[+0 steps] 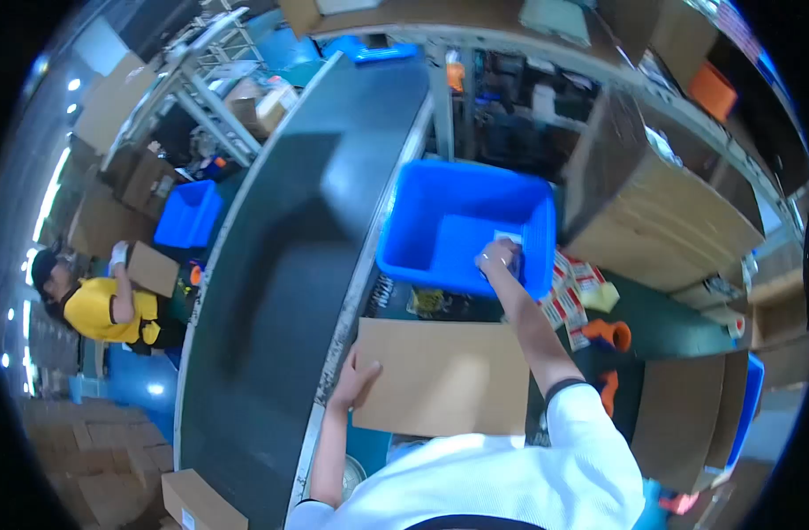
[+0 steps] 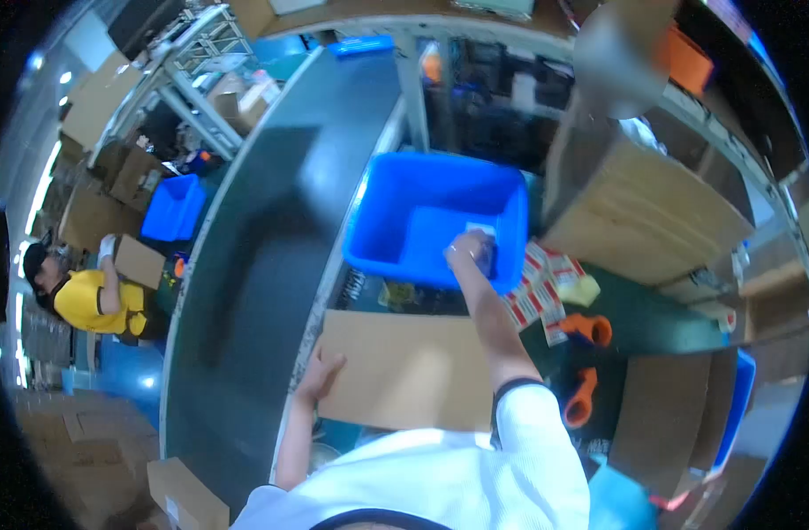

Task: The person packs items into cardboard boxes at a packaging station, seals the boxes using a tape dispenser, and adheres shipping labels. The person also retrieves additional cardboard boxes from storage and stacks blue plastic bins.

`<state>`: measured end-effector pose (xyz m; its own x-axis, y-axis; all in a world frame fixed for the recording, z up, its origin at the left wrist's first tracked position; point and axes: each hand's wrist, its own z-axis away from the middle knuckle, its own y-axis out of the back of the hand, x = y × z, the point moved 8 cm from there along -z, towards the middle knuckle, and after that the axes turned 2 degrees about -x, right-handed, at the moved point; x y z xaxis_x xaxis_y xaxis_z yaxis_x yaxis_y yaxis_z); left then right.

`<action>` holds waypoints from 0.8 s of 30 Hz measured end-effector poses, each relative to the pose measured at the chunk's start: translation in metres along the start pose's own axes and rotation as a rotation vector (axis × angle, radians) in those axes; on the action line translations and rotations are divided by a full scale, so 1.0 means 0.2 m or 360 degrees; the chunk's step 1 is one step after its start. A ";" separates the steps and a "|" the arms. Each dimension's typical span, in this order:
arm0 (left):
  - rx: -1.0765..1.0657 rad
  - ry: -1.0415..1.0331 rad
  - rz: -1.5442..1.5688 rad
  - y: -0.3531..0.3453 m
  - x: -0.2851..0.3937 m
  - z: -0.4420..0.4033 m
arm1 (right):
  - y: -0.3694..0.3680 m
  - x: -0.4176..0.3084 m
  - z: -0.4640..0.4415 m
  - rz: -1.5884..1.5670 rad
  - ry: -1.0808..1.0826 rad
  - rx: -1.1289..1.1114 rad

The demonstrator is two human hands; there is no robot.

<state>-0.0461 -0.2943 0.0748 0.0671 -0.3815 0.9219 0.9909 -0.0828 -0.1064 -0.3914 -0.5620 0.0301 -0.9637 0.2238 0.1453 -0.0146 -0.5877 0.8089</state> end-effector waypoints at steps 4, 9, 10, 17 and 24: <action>0.0152 0.0046 -0.0253 -0.04 0.15 0.02 | -0.04 0.05 -0.19 -0.0312 -0.0007 0.0562; 0.0433 -0.0341 -0.1137 -0.17 0.46 0.02 | 0.14 0.09 0.29 -0.1701 0.0957 0.0949; 0.0411 -0.0369 -0.1066 -0.23 0.48 0.02 | 0.23 0.09 0.68 -0.2209 0.1092 0.0600; -0.0200 -0.0125 -0.0002 -0.65 0.52 0.06 | -0.22 0.01 1.62 -0.2592 0.1294 -0.0776; -0.0195 -0.0299 -0.0131 -0.70 0.44 0.26 | -0.11 0.17 1.88 -0.1674 0.1368 0.0808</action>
<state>-0.1725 -0.2686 0.1909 0.0184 -0.1914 0.9813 0.9731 -0.2221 -0.0615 -0.3229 -0.2482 0.2310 -0.4283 -0.2639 -0.8642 -0.8843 -0.0743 0.4609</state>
